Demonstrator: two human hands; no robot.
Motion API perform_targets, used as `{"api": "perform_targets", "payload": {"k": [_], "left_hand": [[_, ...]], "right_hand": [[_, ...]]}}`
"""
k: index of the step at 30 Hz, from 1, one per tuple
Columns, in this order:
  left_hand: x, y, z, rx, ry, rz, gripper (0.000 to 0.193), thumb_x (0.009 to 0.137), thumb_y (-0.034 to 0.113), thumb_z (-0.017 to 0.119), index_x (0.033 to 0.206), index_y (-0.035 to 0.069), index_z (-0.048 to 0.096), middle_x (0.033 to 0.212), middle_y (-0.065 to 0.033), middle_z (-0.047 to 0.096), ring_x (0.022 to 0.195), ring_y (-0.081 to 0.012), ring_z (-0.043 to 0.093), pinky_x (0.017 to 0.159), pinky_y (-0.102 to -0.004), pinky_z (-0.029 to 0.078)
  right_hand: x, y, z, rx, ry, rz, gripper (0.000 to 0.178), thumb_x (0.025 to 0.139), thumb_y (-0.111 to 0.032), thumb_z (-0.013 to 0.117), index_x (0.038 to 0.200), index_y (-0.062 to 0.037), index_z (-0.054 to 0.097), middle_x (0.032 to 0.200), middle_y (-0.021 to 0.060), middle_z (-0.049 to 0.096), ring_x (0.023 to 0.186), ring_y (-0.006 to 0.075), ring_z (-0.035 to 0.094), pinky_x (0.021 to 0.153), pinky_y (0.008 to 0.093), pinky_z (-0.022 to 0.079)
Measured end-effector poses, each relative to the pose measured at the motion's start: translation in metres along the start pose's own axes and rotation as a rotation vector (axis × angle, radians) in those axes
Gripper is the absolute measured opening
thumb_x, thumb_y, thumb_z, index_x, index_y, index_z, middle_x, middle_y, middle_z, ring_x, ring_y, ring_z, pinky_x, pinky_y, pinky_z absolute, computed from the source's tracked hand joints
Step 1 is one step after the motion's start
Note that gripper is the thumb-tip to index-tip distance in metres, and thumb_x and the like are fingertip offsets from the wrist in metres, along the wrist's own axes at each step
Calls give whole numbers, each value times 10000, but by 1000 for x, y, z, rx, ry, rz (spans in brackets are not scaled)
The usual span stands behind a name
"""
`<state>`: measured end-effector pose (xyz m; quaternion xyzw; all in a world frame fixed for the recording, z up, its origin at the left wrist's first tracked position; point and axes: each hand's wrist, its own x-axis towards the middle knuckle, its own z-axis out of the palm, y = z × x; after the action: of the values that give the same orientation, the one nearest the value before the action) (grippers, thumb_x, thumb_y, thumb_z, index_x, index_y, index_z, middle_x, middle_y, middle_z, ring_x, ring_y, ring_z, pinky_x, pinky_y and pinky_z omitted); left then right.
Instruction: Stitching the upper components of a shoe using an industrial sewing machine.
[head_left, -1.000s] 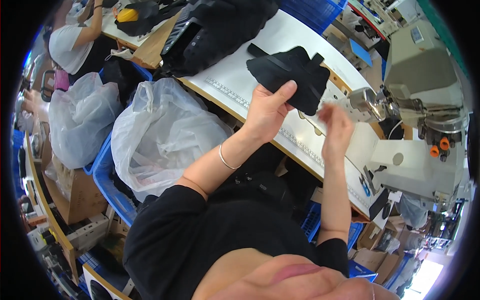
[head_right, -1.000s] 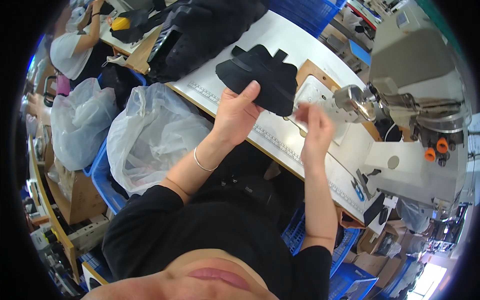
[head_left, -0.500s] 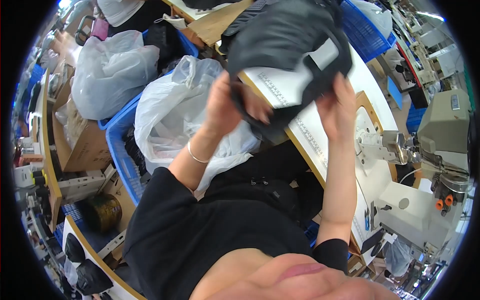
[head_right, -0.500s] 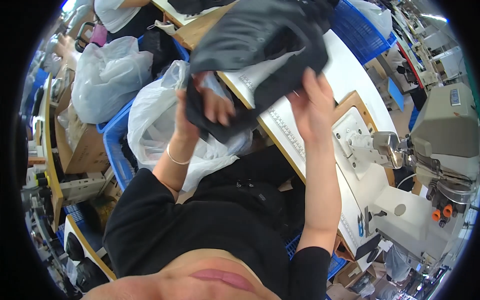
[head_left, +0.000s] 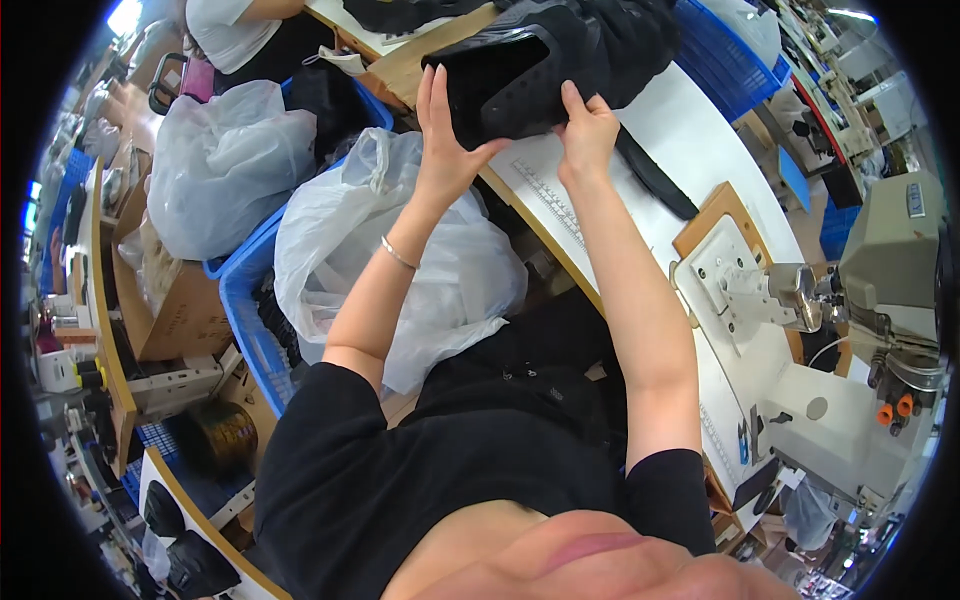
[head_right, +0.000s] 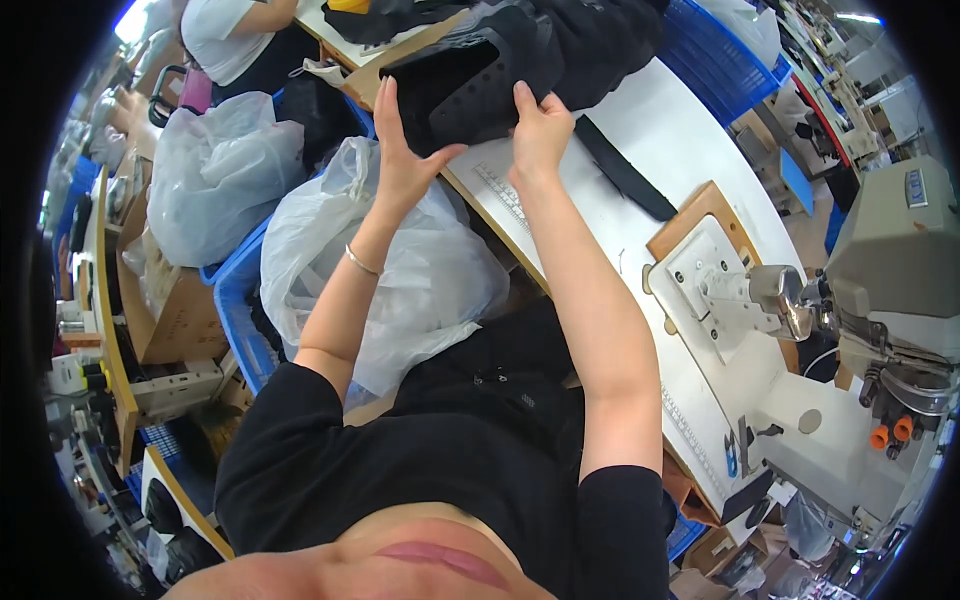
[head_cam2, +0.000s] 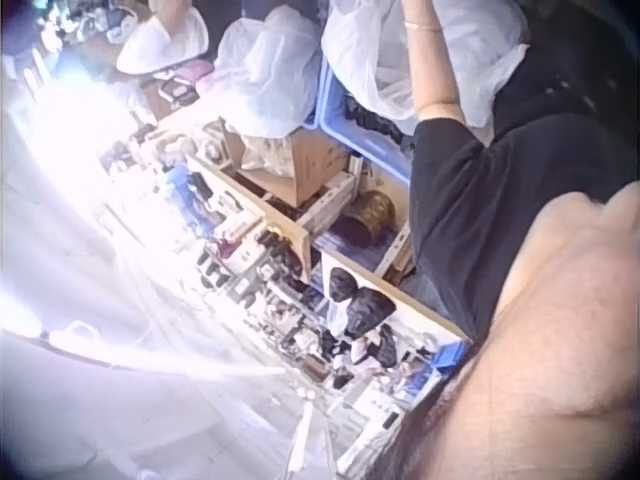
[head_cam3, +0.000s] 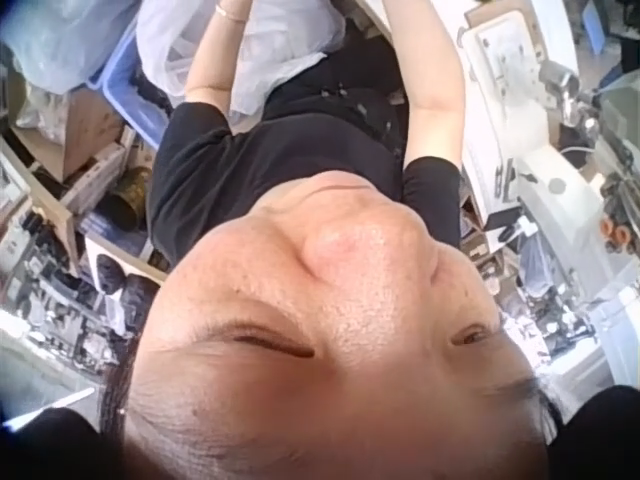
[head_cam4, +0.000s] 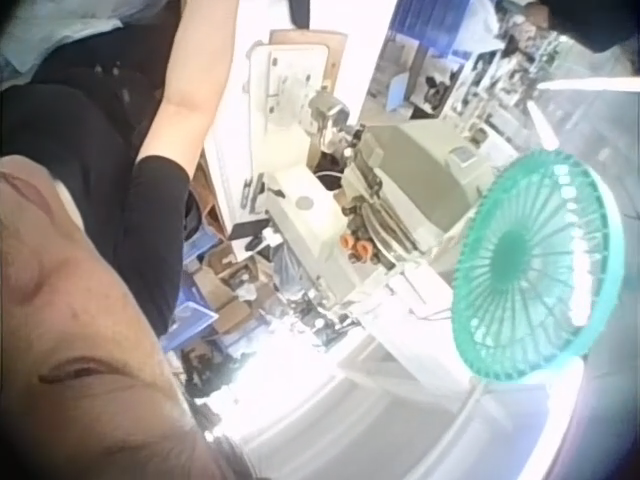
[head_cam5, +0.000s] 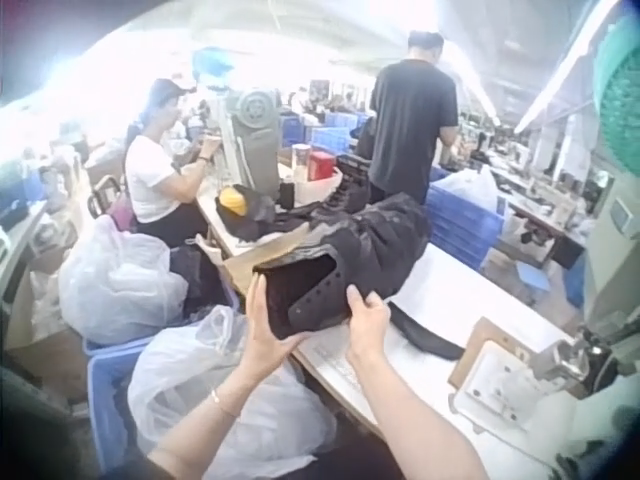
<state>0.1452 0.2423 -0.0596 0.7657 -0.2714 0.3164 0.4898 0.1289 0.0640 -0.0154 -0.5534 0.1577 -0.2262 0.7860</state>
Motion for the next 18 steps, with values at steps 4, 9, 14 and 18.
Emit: {"api": "perform_targets", "payload": {"k": [4,9,14,18], "left_hand": [[-14,-17,23,-11,-66,-215,1296,658,268,973,1628,30,147,1661,-270,128,1531,-450,210,1249,-496,252],[7,-8,45,72,-10,33,1299,681,382,954,1640,76,131,1670,-313,-9,1560,-493,52,1254,-508,226],[-5,-13,45,186,-61,-182,1225,742,519,882,1640,116,153,1665,-293,50,1543,-494,105,1233,-589,168],[-23,1,52,348,152,-46,1055,787,526,839,1598,124,298,1630,-260,196,1510,-477,187,1211,-642,100]], "right_hand": [[-7,-8,-37,-297,-42,-114,200,950,-134,707,1116,-23,700,988,39,674,867,118,590,780,289,511],[-113,-39,-103,-370,-284,58,433,966,-102,667,1382,-6,602,1209,70,638,1101,149,593,958,299,500],[-240,-81,-225,-625,-103,-85,186,980,-20,617,1112,65,717,932,126,742,830,175,706,748,273,562],[-365,-97,-382,-1333,822,-418,276,1061,-128,542,1220,57,673,1111,157,683,911,228,660,867,372,542]]}}
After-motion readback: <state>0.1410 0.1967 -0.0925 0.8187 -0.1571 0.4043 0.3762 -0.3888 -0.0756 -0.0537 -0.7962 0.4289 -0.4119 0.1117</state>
